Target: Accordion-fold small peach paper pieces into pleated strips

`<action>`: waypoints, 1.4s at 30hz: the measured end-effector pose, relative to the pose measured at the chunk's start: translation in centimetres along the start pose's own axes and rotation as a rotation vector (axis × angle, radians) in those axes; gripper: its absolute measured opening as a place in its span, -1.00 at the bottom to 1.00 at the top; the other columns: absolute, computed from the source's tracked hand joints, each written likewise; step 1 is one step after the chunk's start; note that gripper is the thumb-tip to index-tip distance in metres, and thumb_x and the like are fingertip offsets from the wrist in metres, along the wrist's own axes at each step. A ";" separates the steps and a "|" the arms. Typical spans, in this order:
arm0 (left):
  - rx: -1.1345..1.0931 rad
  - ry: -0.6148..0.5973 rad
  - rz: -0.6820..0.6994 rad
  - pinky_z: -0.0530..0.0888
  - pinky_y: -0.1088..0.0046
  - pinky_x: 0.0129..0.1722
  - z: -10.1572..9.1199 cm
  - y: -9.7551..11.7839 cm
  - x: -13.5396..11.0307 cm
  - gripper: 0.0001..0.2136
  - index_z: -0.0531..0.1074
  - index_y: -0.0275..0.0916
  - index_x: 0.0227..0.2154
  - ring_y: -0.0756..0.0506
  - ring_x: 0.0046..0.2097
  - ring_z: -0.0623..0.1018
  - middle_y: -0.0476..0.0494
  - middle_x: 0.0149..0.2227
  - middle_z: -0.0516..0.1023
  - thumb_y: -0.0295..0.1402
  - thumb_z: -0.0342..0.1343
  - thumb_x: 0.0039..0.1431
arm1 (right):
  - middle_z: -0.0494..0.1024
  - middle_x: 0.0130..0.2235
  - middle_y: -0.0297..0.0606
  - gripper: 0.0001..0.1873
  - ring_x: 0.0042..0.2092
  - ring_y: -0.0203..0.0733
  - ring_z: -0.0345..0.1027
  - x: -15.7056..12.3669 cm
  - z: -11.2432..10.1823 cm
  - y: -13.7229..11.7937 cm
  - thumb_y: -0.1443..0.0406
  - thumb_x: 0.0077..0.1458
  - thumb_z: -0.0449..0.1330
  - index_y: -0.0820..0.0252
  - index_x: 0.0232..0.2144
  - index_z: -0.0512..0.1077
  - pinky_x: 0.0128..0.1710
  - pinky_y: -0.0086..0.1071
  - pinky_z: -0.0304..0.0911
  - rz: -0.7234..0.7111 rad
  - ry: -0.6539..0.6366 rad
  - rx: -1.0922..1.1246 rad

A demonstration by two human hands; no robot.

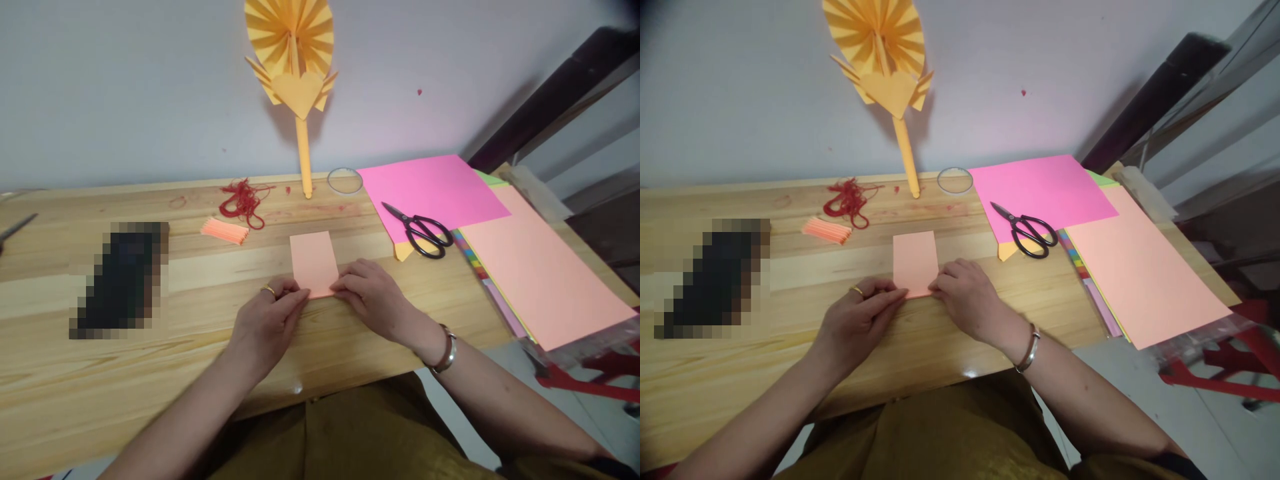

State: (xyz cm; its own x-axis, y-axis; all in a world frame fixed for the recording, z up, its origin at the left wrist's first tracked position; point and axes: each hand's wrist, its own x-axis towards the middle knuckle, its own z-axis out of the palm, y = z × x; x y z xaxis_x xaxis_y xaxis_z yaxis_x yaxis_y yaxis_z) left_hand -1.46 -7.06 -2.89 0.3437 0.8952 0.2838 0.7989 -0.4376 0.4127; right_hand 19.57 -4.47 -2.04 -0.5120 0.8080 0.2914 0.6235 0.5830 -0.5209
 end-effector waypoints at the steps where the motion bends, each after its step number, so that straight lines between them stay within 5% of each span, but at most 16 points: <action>1: -0.004 -0.003 -0.003 0.42 0.48 -0.36 0.0 0.0 0.0 -0.76 0.52 -0.15 -0.26 -0.03 -0.31 0.50 -0.08 -0.24 0.51 -0.32 -0.07 0.22 | 0.50 -0.35 -0.21 -0.87 -0.25 -0.19 0.29 0.0 0.0 0.0 0.40 0.13 0.12 0.23 -0.40 0.47 -0.23 -0.29 0.18 -0.002 0.002 -0.001; 42: -0.219 -0.195 0.025 0.45 0.42 -0.26 -1.6 -0.8 0.6 -0.74 0.49 -0.12 -0.18 -0.04 -0.22 0.48 -0.07 -0.21 0.45 -0.42 -0.07 0.19 | 0.49 -0.33 -0.22 -0.85 -0.25 -0.20 0.26 -0.1 0.0 0.0 0.43 0.13 0.08 0.22 -0.39 0.45 -0.23 -0.30 0.15 0.006 -0.025 -0.029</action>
State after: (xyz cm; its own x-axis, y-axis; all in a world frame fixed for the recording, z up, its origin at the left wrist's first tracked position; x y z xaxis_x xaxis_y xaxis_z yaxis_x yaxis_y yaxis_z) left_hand -2.69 -6.33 -1.62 0.4677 0.8738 0.1331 0.6706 -0.4488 0.5907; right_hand 19.64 -4.56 -2.03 -0.5225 0.8092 0.2685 0.6434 0.5809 -0.4987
